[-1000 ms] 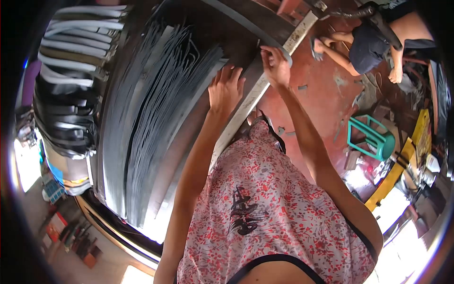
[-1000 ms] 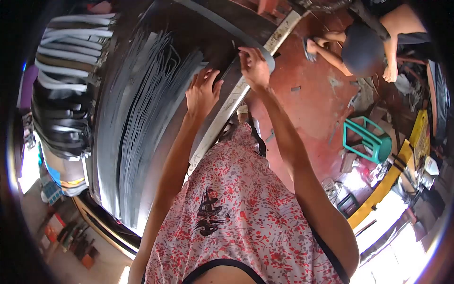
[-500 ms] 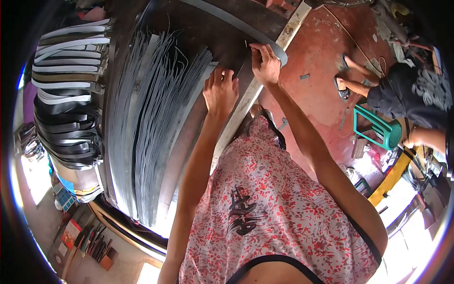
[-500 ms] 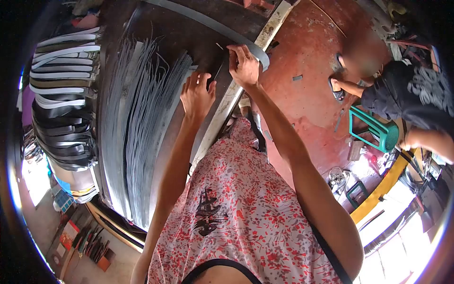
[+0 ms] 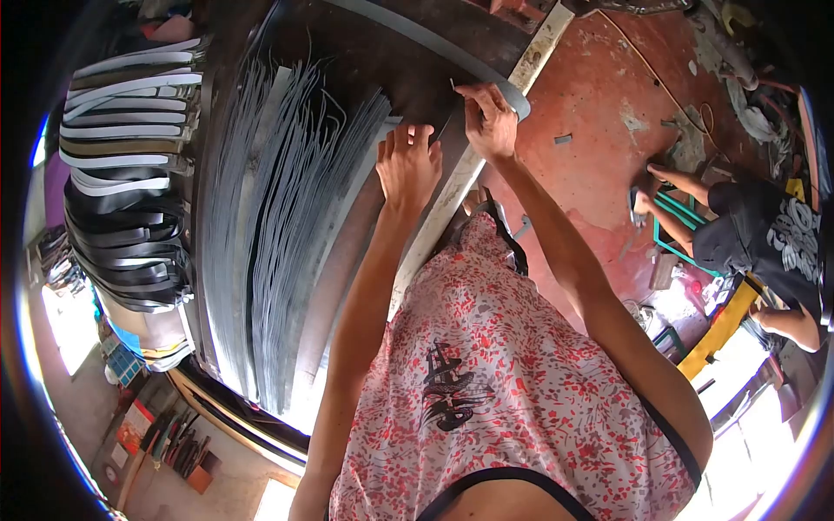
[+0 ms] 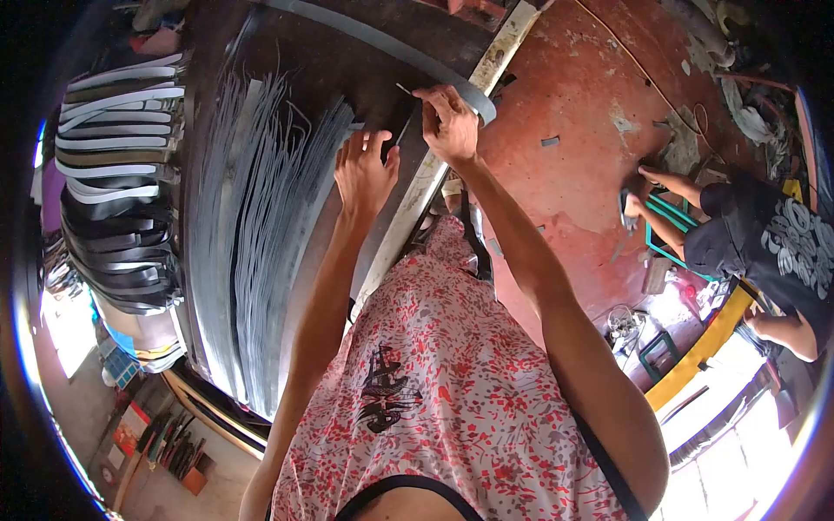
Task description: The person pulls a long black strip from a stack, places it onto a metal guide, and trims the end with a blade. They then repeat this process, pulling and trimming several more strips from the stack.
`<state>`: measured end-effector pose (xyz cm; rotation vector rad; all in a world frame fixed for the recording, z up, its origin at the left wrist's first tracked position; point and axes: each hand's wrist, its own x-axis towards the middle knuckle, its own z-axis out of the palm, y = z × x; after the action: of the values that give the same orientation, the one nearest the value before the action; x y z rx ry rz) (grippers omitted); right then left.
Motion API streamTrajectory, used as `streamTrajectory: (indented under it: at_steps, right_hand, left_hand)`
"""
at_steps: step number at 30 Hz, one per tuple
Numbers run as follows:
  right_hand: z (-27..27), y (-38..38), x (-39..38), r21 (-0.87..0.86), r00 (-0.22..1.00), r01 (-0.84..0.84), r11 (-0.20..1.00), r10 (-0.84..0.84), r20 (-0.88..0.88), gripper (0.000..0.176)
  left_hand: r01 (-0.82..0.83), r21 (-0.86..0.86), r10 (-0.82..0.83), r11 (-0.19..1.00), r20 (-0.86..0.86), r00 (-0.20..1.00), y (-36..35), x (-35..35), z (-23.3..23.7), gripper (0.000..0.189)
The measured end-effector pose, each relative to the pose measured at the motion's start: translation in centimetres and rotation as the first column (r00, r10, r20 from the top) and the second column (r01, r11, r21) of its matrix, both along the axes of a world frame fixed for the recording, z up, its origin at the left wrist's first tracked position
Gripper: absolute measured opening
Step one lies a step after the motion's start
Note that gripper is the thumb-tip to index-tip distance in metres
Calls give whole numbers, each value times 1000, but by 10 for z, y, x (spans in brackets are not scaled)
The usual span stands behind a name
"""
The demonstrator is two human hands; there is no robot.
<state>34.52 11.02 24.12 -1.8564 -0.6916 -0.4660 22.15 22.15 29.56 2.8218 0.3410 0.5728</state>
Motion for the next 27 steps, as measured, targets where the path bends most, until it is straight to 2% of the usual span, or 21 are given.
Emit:
streamTrajectory:
  at_steps: [7,20,26,27]
  right_hand:
    - [7,-4,-3,15,996,-18,1000,20,-81,21]
    - [-1,-3,-8,7,994,-30,1000,31,-103,20]
    - [-10,0,-13,28,998,-45,999,46,-41,19]
    - [-7,-1,-17,9,996,-43,999,44,-82,19]
  left_hand:
    - [9,-8,-9,1000,8,1000,0,14,-1,26]
    - [3,-44,-1,999,43,999,-3,25,-6,27]
    - [-14,-81,19,997,67,998,-4,20,-12,25]
    - [-20,-65,25,998,77,997,-4,19,-13,24]
